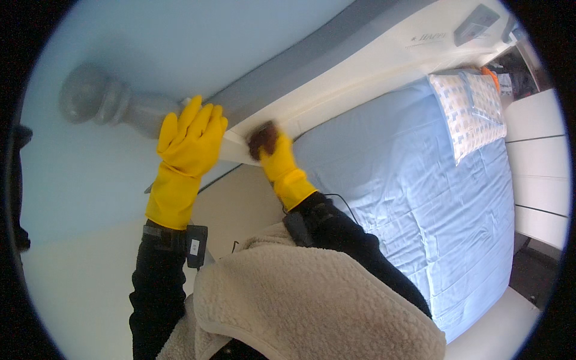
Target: The person wipes various surfaces in a bedroom using a brown cloth. They clean the wall, a chair, a bedside table, the bed headboard, and the interior of a wardrobe. The person moves books aside to clean the table and wipes multiple surfaces systematically.
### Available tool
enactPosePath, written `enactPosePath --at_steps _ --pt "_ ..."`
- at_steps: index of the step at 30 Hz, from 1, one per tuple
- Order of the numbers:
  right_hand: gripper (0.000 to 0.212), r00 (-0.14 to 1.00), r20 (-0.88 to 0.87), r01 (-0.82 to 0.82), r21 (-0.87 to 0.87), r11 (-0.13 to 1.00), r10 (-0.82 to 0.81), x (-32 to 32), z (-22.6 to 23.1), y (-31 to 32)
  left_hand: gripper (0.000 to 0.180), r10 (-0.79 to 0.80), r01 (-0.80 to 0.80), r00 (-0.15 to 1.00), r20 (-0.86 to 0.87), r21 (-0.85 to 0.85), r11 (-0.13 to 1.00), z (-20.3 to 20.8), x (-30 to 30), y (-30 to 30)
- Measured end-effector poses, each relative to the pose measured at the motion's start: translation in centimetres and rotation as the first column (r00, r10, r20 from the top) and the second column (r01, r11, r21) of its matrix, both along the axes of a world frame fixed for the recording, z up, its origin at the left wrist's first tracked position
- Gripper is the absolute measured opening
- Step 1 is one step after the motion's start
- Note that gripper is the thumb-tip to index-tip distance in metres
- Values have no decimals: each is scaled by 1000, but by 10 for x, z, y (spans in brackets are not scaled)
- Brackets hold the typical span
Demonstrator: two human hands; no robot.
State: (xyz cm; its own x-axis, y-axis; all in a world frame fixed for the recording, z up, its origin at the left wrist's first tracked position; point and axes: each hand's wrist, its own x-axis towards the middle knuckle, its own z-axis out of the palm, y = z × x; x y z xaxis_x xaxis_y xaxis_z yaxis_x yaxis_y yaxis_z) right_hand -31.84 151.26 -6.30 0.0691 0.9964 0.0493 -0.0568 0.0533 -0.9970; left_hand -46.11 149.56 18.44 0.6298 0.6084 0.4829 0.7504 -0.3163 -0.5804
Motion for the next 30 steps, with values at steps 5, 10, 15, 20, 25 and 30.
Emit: enactPosePath --at_steps 5,10,15,20,25,30 --pt "41 905 -400 -240 -189 952 149 34 -1 6 15 -93 91 995 29 78 993 6 2 6" --pt "32 797 -600 138 67 988 -71 172 90 97 15 -55 55 998 32 5 998 7 -3 1" --pt "40 727 -646 429 164 888 -232 171 159 109 27 -67 67 997 36 -2 998 0 -7 2" --pt "47 786 -559 429 187 884 -263 70 138 67 19 -52 51 998 36 20 998 -3 -6 5" --pt "58 822 -568 48 -11 999 -46 10 123 4 19 -62 59 997 50 51 997 -6 -6 4" --pt "49 795 -605 -95 -67 993 35 43 134 12 24 -38 39 996 76 -10 999 -8 -13 6"
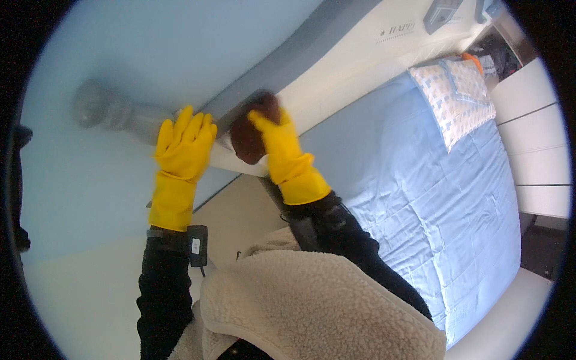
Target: The person wipes various surfaces in a bedroom using a brown cloth. They clean the wall, a chair, a bedside table, the bed headboard, and the interior of a wardrobe. The person moves books aside to clean the table and wipes multiple surfaces systematically.
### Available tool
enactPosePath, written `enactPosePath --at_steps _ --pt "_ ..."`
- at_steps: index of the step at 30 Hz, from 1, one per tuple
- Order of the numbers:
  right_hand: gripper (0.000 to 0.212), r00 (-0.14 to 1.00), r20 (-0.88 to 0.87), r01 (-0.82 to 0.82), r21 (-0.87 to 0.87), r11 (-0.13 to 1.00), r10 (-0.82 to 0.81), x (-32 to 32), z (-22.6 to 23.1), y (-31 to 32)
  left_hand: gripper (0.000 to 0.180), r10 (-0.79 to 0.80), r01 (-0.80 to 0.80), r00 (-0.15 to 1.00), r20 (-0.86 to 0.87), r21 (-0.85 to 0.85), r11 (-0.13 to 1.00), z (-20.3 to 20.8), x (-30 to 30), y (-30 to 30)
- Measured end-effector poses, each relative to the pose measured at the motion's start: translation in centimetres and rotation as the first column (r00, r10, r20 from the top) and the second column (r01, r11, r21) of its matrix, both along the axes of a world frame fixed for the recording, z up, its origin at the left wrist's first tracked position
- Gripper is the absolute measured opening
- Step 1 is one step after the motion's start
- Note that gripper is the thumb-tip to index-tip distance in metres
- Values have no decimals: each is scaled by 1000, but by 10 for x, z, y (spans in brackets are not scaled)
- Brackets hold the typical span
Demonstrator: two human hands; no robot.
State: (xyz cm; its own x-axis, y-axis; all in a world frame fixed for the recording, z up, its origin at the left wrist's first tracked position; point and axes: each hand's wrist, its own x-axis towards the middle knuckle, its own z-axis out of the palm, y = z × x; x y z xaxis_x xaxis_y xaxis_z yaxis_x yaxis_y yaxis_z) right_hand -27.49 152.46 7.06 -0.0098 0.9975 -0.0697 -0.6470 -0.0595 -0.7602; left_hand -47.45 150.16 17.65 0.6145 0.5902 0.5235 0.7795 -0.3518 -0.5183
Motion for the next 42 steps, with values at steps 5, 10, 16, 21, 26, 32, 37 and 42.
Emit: enactPosePath --at_steps 5,10,16,21,26,32,37,42 --pt "36 893 -291 437 383 814 -343 75 53 52 31 18 -18 1000 -3 -36 999 -1 -6 0" --pt "62 680 256 373 686 625 -687 85 80 86 27 -20 20 1000 3 16 1000 -2 -4 1" --pt "77 625 226 500 619 606 -747 24 -6 90 23 -8 8 1000 -22 39 999 -2 -1 2" --pt "67 935 -40 346 330 878 -353 -67 -22 25 22 20 -17 998 -59 56 998 -6 -2 0" --pt "59 927 78 339 238 910 -366 -70 -28 7 23 41 -40 998 -57 8 999 -13 -5 2" --pt "55 896 -166 443 389 808 -411 0 -39 73 27 61 -63 997 -58 -32 998 -20 -12 1" --pt "58 386 154 473 814 338 -910 95 8 144 30 83 -88 994 -77 -54 995 -21 -12 -2" --pt "68 20 71 451 890 73 -997 169 79 192 30 84 -88 994 -68 -56 995 -21 -10 -4"
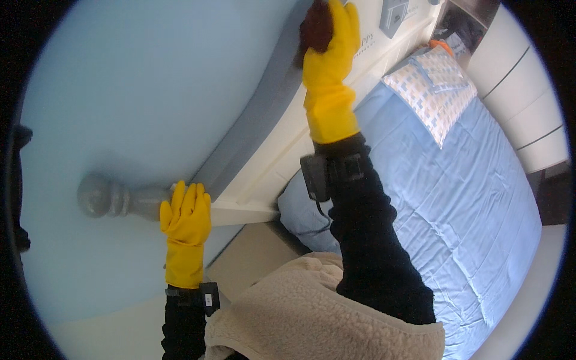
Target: The person wipes various surfaces in a bedroom using a brown cloth. They clean the wall, a chair, a bedside table, the bed headboard, and the interior of a wardrobe. The person moves books aside to clean the table and wipes multiple surfaces systematically.
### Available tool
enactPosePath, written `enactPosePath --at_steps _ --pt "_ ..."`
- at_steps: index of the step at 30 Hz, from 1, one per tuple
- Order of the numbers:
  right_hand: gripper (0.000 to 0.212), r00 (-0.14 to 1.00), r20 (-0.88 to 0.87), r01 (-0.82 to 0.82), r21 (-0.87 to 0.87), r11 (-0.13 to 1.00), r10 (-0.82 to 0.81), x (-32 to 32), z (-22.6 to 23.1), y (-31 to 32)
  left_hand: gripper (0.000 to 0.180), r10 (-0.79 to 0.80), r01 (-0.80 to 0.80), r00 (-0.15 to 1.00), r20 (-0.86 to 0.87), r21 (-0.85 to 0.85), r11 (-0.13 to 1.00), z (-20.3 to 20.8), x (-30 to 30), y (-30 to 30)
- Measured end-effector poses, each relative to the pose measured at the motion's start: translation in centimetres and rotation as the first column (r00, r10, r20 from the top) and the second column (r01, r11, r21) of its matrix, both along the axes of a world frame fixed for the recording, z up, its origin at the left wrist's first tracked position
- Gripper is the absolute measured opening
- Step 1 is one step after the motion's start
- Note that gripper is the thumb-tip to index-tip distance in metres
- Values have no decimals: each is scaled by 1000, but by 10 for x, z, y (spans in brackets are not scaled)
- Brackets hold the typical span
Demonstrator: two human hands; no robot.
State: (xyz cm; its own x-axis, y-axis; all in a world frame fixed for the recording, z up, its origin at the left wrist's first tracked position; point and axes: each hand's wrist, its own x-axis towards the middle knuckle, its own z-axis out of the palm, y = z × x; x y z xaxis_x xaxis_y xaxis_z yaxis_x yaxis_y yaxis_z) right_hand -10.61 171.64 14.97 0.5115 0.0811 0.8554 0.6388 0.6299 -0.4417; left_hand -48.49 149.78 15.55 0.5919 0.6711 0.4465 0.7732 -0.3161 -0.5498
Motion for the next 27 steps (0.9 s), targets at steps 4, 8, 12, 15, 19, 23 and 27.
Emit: enactPosePath --at_steps 4,8,12,15,19,23,27 --pt "60 1000 4 28 84 996 -28 -10 13 3 24 -49 51 998 -27 83 995 1 -1 2" --pt "55 992 -117 -60 -106 993 47 -72 -41 -32 26 -25 27 999 -33 67 997 1 -1 3" --pt "56 812 -355 -506 -33 862 464 -153 -95 -90 24 -14 16 999 -33 66 998 2 0 5" --pt "66 872 -291 -473 -304 827 393 -206 -108 -142 21 -53 57 998 -34 133 989 3 1 8" --pt "73 776 -422 -620 -373 690 469 -242 -107 -181 21 -54 54 999 -5 109 993 7 2 10" --pt "65 581 -554 -802 -266 534 596 -190 -108 -148 22 -48 50 999 -17 95 994 7 2 11" --pt "57 772 -498 -485 -61 872 395 -61 -93 -74 22 -33 34 999 -17 94 995 0 -4 8"
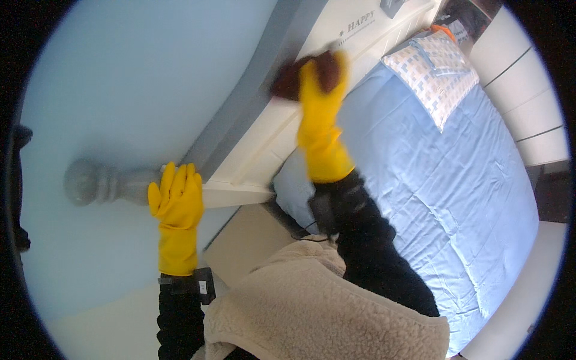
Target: The person wipes various surfaces in a bedroom using a brown cloth. They clean the wall, a chair, a bedside table, the bed headboard, and the interior of a wardrobe. The person moves books aside to clean the table and wipes multiple surfaces systematically.
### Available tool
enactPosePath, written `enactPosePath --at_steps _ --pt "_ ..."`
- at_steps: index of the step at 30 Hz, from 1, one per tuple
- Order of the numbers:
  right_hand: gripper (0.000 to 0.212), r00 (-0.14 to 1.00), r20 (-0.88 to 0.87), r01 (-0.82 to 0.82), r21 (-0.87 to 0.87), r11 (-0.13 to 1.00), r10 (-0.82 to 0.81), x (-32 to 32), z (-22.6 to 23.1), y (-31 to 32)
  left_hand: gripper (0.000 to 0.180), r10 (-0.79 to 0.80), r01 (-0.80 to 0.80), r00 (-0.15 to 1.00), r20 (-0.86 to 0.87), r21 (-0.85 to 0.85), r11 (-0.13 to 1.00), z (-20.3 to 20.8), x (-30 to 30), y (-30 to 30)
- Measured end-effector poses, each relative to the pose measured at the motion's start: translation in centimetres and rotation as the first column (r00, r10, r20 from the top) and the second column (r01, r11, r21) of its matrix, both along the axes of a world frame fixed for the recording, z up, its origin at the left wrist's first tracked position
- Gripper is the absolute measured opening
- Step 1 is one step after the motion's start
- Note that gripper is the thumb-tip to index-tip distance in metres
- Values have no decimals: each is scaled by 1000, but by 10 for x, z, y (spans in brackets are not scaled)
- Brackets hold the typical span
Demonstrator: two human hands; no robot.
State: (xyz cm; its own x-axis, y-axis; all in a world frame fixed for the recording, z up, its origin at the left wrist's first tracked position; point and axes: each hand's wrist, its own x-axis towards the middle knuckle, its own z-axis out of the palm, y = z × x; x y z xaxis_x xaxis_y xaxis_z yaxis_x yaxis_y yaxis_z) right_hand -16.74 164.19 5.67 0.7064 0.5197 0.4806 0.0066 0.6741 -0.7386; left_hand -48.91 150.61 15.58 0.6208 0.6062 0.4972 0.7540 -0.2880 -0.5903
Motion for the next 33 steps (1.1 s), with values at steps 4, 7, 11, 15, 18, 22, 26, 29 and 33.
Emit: enactPosePath --at_steps 4,7,11,15,18,22,26,29,33 --pt "42 935 -272 -200 131 971 229 115 45 85 28 53 -55 998 -26 -81 995 -7 -8 -3" --pt "37 958 -183 -199 133 971 222 131 60 114 31 63 -66 997 -35 -84 994 -9 -11 -4" --pt "36 979 -180 -47 258 965 95 67 36 117 28 77 -79 996 -41 -58 995 -9 -10 -5" --pt "37 948 -314 -38 50 998 52 -4 -29 81 26 93 -96 995 -35 -77 992 -8 -7 -4" --pt "38 984 -132 76 -302 950 -120 -51 -76 40 28 61 -61 998 -9 -33 998 -9 -6 -3" --pt "40 997 -39 -74 -488 870 63 -137 -105 -31 28 61 -61 998 -5 -52 997 -12 -11 0" --pt "43 944 234 -52 -593 803 234 -170 -99 -71 26 76 -77 997 -18 -67 995 -15 -16 4" --pt "41 888 -133 -426 -594 682 440 -121 -93 -66 28 42 -40 999 22 -67 997 -17 -18 7" --pt "36 937 -231 -329 -321 888 263 -4 -95 -26 29 19 -19 1000 9 -9 1000 -19 -18 7"
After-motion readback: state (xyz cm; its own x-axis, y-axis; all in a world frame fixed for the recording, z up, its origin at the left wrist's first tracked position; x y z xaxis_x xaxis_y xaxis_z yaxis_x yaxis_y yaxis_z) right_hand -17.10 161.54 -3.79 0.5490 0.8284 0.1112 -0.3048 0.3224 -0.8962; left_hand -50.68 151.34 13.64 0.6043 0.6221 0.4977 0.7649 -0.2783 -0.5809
